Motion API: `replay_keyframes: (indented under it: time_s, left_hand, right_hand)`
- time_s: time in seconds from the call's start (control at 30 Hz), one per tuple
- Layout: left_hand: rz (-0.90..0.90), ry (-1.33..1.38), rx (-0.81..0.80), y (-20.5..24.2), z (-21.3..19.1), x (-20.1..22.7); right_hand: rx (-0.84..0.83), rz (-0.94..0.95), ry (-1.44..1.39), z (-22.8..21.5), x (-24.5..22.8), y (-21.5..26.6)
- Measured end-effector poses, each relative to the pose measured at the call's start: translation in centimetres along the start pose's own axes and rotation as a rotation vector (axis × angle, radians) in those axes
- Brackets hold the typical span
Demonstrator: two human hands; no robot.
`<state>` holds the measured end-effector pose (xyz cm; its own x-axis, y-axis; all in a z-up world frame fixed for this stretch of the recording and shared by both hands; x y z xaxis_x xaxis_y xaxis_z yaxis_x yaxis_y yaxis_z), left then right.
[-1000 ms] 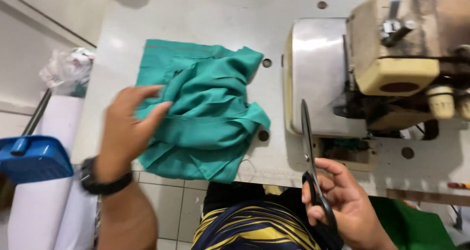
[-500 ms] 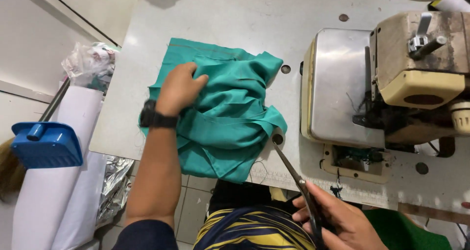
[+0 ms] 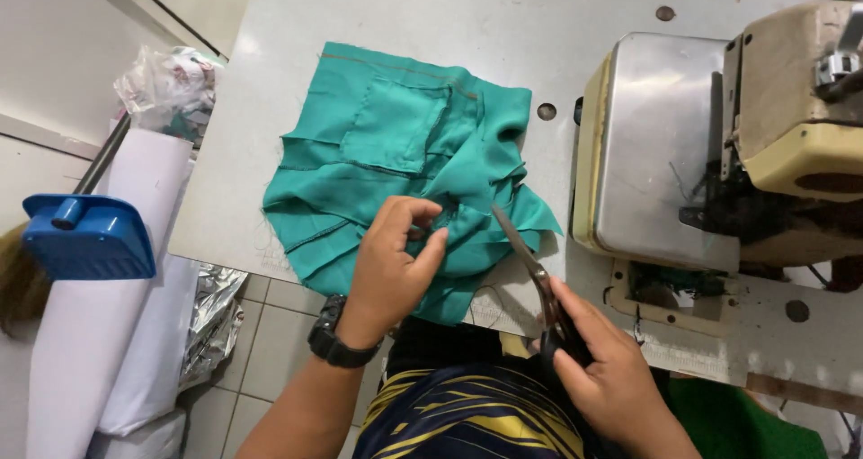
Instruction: Using an industrial overlock machine to finish the edges of green fabric pieces and trimming excess with scissors.
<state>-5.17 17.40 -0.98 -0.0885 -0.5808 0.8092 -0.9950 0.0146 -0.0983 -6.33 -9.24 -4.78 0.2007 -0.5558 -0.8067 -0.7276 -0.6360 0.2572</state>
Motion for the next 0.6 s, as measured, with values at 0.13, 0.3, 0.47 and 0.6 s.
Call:
replay_keyframes:
  time_s: [0.13,0.3,0.47,0.6]
  left_hand:
    - [-0.066,-0.007,0.100,-0.4,0.3,-0.4]
    - [0.071,-0.240,0.137,-1.3,1.0,-0.2]
    - [-0.043,0.320,0.072,0.7,0.5,0.7]
    - [-0.146,0.806,0.010,2.8,1.8,-0.7]
  right_hand:
    - [-0.005,0.161,-0.201,0.1,0.1,0.4]
    - [-0.017,0.148,-0.210,0.1,-0.2,0.8]
    - [-0.057,0.127,-0.613,1.6,1.4,2.2]
    - [-0.272,-0.067,-1.114,3.8,2.4,3.2]
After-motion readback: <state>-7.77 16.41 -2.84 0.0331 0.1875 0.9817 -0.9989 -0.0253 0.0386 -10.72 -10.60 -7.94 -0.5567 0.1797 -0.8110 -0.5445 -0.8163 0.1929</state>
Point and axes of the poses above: each hand's wrist, its own y-axis away from the middle knuckle, its own z-axis out of the palm, x = y × z, the point moved 6 cm from there along -y, towards the middle knuckle, and after that the axes turned 14 degrees about -x, right-handed, at the moved point
